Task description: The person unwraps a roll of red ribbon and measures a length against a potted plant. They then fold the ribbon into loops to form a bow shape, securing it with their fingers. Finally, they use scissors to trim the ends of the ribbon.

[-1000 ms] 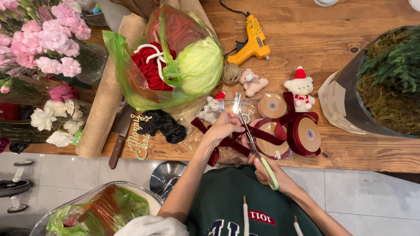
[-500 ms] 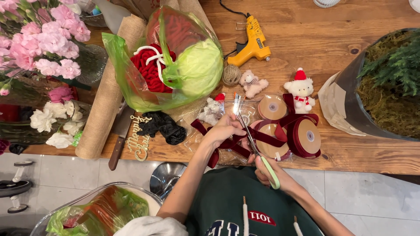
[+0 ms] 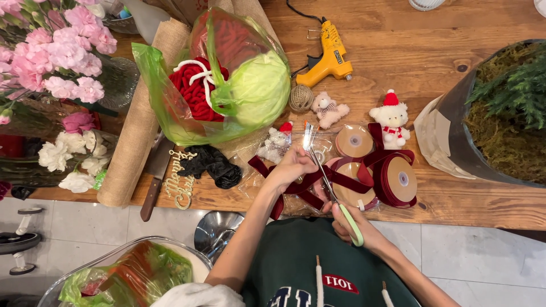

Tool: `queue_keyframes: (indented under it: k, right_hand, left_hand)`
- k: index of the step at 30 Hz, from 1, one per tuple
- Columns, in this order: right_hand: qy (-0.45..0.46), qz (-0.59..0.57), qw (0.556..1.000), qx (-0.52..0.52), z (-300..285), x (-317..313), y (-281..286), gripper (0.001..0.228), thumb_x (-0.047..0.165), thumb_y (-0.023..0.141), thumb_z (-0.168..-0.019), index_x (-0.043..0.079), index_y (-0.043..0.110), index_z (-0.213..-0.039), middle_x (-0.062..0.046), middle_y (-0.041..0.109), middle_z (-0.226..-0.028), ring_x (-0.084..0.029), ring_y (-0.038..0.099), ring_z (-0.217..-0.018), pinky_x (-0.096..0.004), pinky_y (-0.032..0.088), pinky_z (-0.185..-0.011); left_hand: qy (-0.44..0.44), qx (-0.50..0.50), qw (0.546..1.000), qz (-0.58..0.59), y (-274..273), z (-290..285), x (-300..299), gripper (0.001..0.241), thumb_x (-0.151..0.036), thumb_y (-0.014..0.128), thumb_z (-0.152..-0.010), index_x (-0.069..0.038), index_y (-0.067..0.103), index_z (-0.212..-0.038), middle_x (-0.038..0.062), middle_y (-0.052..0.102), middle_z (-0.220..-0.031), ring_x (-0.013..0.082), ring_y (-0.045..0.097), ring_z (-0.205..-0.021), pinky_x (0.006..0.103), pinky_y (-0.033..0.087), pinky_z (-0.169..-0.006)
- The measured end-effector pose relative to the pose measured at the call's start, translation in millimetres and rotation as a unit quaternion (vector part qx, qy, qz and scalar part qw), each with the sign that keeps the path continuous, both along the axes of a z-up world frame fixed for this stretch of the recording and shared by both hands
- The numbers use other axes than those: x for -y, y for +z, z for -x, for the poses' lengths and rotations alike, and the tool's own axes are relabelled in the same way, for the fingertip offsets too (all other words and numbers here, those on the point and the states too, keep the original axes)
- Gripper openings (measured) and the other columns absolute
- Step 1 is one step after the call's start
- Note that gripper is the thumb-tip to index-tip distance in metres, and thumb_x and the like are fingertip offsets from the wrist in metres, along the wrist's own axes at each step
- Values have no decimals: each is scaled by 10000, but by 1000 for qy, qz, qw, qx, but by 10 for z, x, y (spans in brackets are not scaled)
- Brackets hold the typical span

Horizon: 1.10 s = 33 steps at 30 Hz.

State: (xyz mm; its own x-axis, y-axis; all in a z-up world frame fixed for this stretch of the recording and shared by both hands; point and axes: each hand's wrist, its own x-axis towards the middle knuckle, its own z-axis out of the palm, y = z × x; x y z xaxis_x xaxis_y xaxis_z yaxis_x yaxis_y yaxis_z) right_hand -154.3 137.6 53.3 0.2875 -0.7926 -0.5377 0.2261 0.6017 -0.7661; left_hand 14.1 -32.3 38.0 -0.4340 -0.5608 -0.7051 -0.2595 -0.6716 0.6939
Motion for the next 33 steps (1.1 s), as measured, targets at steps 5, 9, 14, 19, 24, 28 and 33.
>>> queue_keyframes:
  k: [5,9,14,19,24,28,33]
  right_hand:
    - [2,-10,1000,-6,5,33,17,365,423,469,-1003,76,578,-1038,5,299,-498,-91,267,-391,-234,250,-371]
    - [-8,-9,1000,2,2,37,15,338,389,504,-1000,64,592,-1032,25,297,-481,-74,274,-378,-221,241,-356]
    - [-2,-19,1000,0,22,35,-56,367,409,476,-1004,63,595,-1042,7,306,-474,-89,276,-372,-233,254,-356]
    - [4,-5,1000,-5,24,62,-5,327,391,496,-1005,77,587,-1003,16,300,-467,-75,264,-350,-221,247,-323]
    - [25,6,999,-29,42,76,-52,357,410,474,-1000,75,593,-1025,12,332,-449,-83,308,-327,-232,294,-307]
    - [-35,19,996,-75,49,93,-189,326,301,534,-1011,-8,615,-1073,-58,445,-397,-153,482,-279,-279,439,-271]
    - [7,5,946,-323,328,331,264,518,382,741,-856,86,603,-1259,-219,637,-675,-356,633,-621,-412,487,-586]
  left_hand:
    - [1,-23,1000,20,-181,2,3,450,42,700,-831,-152,342,-1021,40,714,-850,161,614,-841,338,439,-893]
    - [-1,-27,999,21,-192,-4,20,448,67,687,-827,-149,341,-1013,51,721,-850,151,593,-813,311,431,-847]
    - [-20,-2,1000,15,-95,9,44,461,82,689,-803,-143,363,-1037,48,704,-849,159,585,-823,314,447,-825]
    - [-20,21,999,-14,-109,20,74,473,66,701,-794,-167,358,-1021,34,685,-869,165,550,-855,298,391,-832]
    - [-30,36,999,-11,-30,16,76,470,43,714,-785,-160,382,-1050,29,677,-881,165,569,-888,306,413,-839]
    - [-44,-1,988,146,-128,-66,-11,485,-134,803,-771,-160,409,-1053,40,740,-864,126,644,-740,231,490,-651]
    - [-6,174,946,275,543,-483,-122,296,-337,746,-880,-128,567,-989,115,722,-962,312,697,-985,418,550,-862]
